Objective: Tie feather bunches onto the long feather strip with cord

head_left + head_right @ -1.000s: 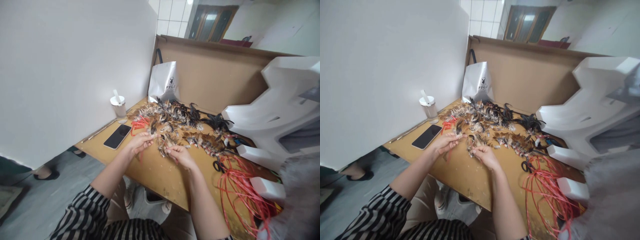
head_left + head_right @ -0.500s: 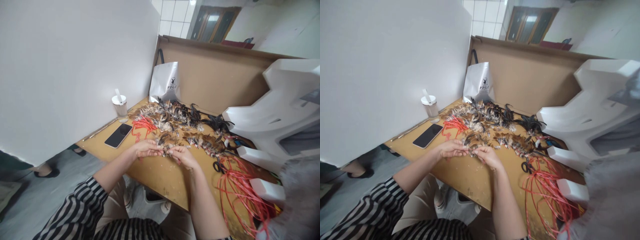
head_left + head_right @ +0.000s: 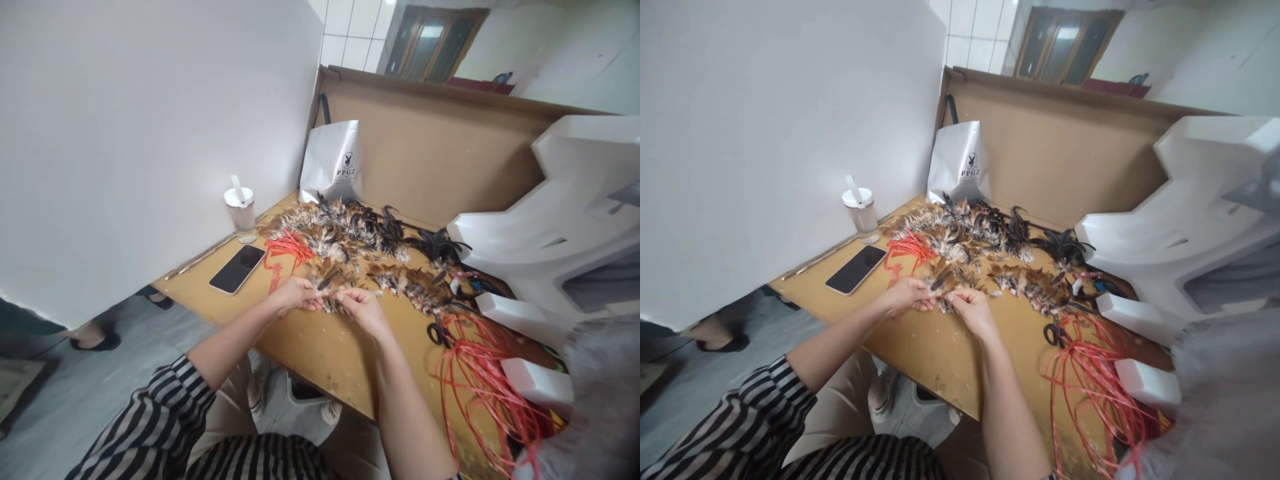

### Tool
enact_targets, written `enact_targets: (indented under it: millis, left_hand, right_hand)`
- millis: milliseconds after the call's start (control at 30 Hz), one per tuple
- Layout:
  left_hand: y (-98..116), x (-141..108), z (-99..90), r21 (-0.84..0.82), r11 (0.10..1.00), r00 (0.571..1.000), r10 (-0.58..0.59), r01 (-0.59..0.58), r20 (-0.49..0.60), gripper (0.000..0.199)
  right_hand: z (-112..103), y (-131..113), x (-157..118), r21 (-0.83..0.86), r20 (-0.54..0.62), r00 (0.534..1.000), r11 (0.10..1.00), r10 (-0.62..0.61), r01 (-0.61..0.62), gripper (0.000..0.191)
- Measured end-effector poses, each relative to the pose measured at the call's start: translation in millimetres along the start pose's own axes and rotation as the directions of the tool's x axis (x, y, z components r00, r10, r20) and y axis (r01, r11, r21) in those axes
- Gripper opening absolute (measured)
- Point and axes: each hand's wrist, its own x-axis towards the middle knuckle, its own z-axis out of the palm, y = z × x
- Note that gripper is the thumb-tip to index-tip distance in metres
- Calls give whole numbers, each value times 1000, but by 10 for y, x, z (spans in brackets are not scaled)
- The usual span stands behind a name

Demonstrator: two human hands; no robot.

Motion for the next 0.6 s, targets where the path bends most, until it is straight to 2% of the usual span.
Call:
enact_targets:
  millis: [367,500,600]
  left_hand:
    - [41,-64,102,247,969,985,-24,-20,172,32]
    - [46,-42,112,343,939,987,-54,-2,154,23]
    - [61,-41,143,442,897,993,-45,-6,105,18]
  right_hand:
    - [72,-9,13,-46,-39,999,999,-21,19,26]
    - [78,39,6,-125,-16,999,991,-48,45,27]
    - [103,33,-50,-299,26,986,940,-166,166,25]
